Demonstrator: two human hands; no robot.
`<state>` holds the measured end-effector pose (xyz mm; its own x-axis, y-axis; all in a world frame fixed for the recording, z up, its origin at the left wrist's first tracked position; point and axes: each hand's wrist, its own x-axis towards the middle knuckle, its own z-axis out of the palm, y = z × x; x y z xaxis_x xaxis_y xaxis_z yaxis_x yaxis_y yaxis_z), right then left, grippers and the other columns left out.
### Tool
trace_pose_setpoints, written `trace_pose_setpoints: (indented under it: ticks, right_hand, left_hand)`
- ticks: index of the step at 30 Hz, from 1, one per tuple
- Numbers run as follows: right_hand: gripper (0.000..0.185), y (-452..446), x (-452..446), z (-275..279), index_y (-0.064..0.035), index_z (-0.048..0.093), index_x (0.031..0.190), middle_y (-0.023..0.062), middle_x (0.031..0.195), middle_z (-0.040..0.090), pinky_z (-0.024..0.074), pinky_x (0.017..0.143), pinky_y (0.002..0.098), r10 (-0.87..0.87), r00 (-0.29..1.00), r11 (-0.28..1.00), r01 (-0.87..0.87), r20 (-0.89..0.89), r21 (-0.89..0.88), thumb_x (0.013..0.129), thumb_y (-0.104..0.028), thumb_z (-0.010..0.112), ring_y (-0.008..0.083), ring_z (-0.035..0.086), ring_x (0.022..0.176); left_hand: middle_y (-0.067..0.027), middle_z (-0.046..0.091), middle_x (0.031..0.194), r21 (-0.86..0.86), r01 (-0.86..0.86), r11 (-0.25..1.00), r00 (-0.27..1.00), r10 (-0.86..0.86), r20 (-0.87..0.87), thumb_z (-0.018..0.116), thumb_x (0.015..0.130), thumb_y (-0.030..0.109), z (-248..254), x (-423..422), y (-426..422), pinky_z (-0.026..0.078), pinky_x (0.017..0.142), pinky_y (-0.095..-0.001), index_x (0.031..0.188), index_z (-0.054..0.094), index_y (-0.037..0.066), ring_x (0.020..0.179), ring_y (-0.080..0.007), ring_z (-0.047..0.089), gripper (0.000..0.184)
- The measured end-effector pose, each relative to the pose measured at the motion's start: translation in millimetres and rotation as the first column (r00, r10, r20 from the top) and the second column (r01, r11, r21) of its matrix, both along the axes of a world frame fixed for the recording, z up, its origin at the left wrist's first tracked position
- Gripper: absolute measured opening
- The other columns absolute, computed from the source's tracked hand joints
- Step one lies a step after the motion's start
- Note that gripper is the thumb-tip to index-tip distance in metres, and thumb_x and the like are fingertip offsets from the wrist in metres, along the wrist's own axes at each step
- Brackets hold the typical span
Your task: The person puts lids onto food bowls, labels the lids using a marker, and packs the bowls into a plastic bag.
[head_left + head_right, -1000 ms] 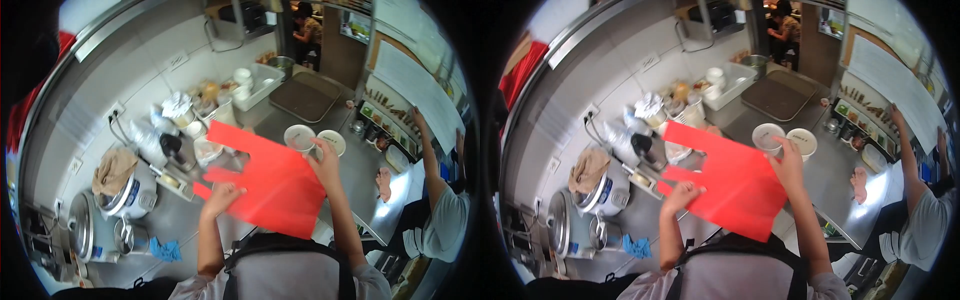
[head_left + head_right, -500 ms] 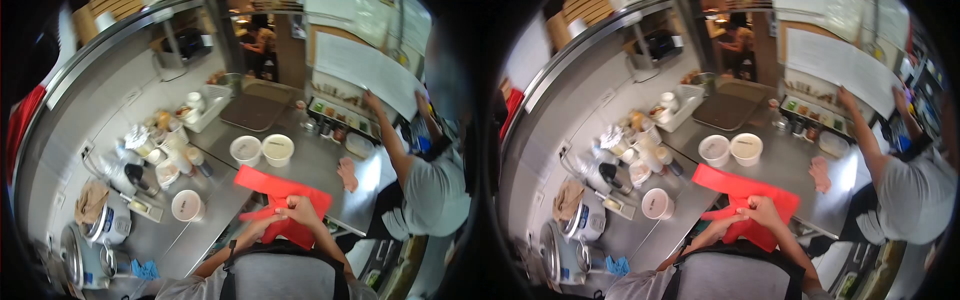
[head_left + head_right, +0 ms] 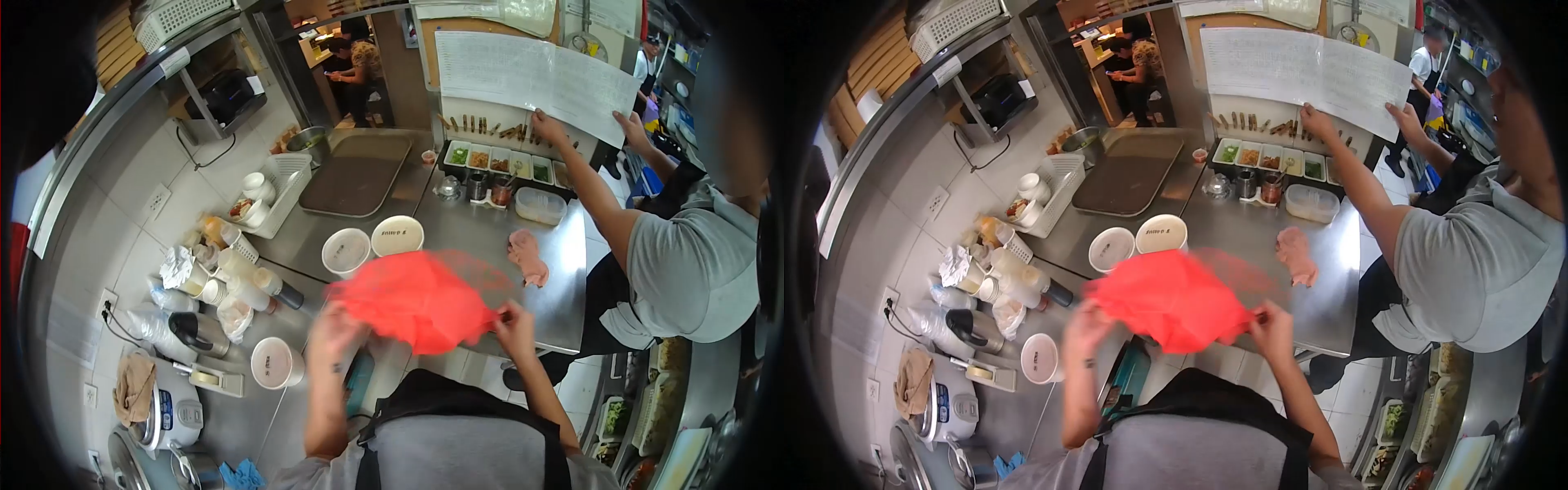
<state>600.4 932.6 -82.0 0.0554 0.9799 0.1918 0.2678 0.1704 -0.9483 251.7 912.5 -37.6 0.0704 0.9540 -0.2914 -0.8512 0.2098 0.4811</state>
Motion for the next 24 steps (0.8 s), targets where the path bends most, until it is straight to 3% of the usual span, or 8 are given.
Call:
trace_pose_setpoints:
  ticks: [3, 6, 8, 11, 14, 19, 21, 24]
  right_hand:
    - [0.031, 11.1, 13.4, 9.5, -0.0008, 0.057, 0.099, 0.0123, 0.085, 0.064, 0.0509, 0.067, 0.0294, 0.16, 0.957, 0.978, -0.12, 0.24, -0.173, 0.074, -0.011, 0.073, 0.0166, 0.064, 0.076]
    - [0.082, 2.0, 0.4, 82.0, -0.0073, 0.04, 0.135, 0.0175, 0.12, 0.055, 0.0483, 0.084, 0.0351, 0.226, 0.838, 0.969, -0.246, 0.498, -0.026, 0.067, -0.029, 0.082, 0.0241, 0.058, 0.103]
    - [0.108, -3.8, -19.1, 149.6, -0.0101, 0.026, 0.144, 0.0185, 0.132, 0.045, 0.0451, 0.091, 0.0372, 0.357, 0.892, 0.912, -0.397, 0.278, 0.103, 0.059, -0.042, 0.084, 0.0259, 0.053, 0.112]
    - [0.086, -11.3, -65.3, 163.8, -0.0124, 0.034, 0.14, 0.0219, 0.117, 0.054, 0.0464, 0.087, 0.0394, 0.333, 0.881, 0.907, -0.396, 0.336, 0.141, 0.069, -0.035, 0.078, 0.0351, 0.055, 0.106]
    - [0.071, 12.2, -83.0, 120.6, -0.0132, 0.034, 0.14, 0.0189, 0.099, 0.06, 0.047, 0.082, 0.0366, 0.464, 0.755, 0.859, -0.255, 0.463, -0.443, 0.076, -0.015, 0.066, 0.0291, 0.058, 0.101]
    - [0.037, -3.2, -86.2, 88.6, -0.0051, 0.056, 0.109, 0.0084, 0.077, 0.059, 0.0425, 0.074, 0.0256, 0.364, 0.854, 0.873, -0.452, -0.372, -0.184, 0.074, 0.003, 0.045, 0.0145, 0.056, 0.083]
    - [0.026, -9.8, -86.5, 80.0, -0.0027, 0.06, 0.092, 0.0053, 0.075, 0.058, 0.0402, 0.073, 0.0227, 0.318, 0.788, 0.865, -0.468, -0.527, -0.179, 0.075, 0.004, 0.041, 0.011, 0.053, 0.078]
    - [0.024, -8.4, -83.7, 85.0, -0.0002, 0.06, 0.071, 0.0026, 0.074, 0.058, 0.0385, 0.073, 0.0216, 0.275, 0.782, 0.877, -0.443, -0.559, -0.187, 0.077, 0.001, 0.037, 0.0096, 0.051, 0.077]
  left_hand:
    - [-0.0183, 0.058, 0.116, 0.17, -0.134, 0.976, 0.989, 0.119, 0.093, 0.051, 0.083, 0.004, 96.1, -4.7, -13.4, 0.041, 0.098, -0.0417, 0.109, 0.051, -0.004, 0.11, -0.0287, 0.055, 0.027]
    - [-0.0109, 0.058, 0.105, 0.45, -0.239, 0.86, 0.715, 0.47, -0.518, 0.051, 0.083, -0.001, 126.1, 42.6, -11.4, 0.044, 0.093, -0.0362, 0.112, 0.047, 0.001, 0.1, -0.0222, 0.057, 0.029]
    - [-0.0026, 0.05, 0.101, 0.548, -0.007, 0.837, 0.537, 0.465, -0.704, 0.06, 0.08, -0.004, 99.6, 62.1, 3.6, 0.047, 0.08, -0.0267, 0.109, 0.044, 0.009, 0.093, -0.0119, 0.054, 0.035]
    - [-0.0009, 0.049, 0.101, 0.371, 0.364, 0.854, 0.447, 0.19, -0.874, 0.056, 0.075, -0.007, 102.9, 108.1, 0.2, 0.043, 0.082, -0.0248, 0.109, 0.047, 0.007, 0.095, -0.0096, 0.05, 0.038]
    - [-0.0139, 0.052, 0.103, 0.307, 0.651, 0.694, -0.068, 0.457, -0.887, 0.053, 0.071, -0.012, 127.3, 110.6, 0.2, 0.047, 0.082, -0.0355, 0.118, 0.049, 0.006, 0.092, -0.0323, 0.057, 0.051]
    - [-0.0211, 0.058, 0.106, 0.014, 0.346, 0.938, -0.597, 0.232, -0.768, 0.046, 0.08, -0.001, 11.2, 6.8, 48.9, 0.049, 0.078, -0.0459, 0.136, 0.042, 0.016, 0.089, -0.0398, 0.061, 0.059]
    - [-0.0248, 0.056, 0.111, -0.018, 0.359, 0.933, -0.663, 0.241, -0.709, 0.054, 0.071, -0.01, 2.0, -13.6, 37.4, 0.049, 0.08, -0.0447, 0.144, 0.03, 0.02, 0.093, -0.0399, 0.059, 0.082]
    - [-0.0219, 0.055, 0.12, -0.353, 0.183, 0.918, -0.433, -0.248, -0.867, 0.052, 0.066, -0.016, 15.5, -27.7, 27.5, 0.049, 0.084, -0.0415, 0.147, 0.023, 0.02, 0.103, -0.0342, 0.059, 0.093]
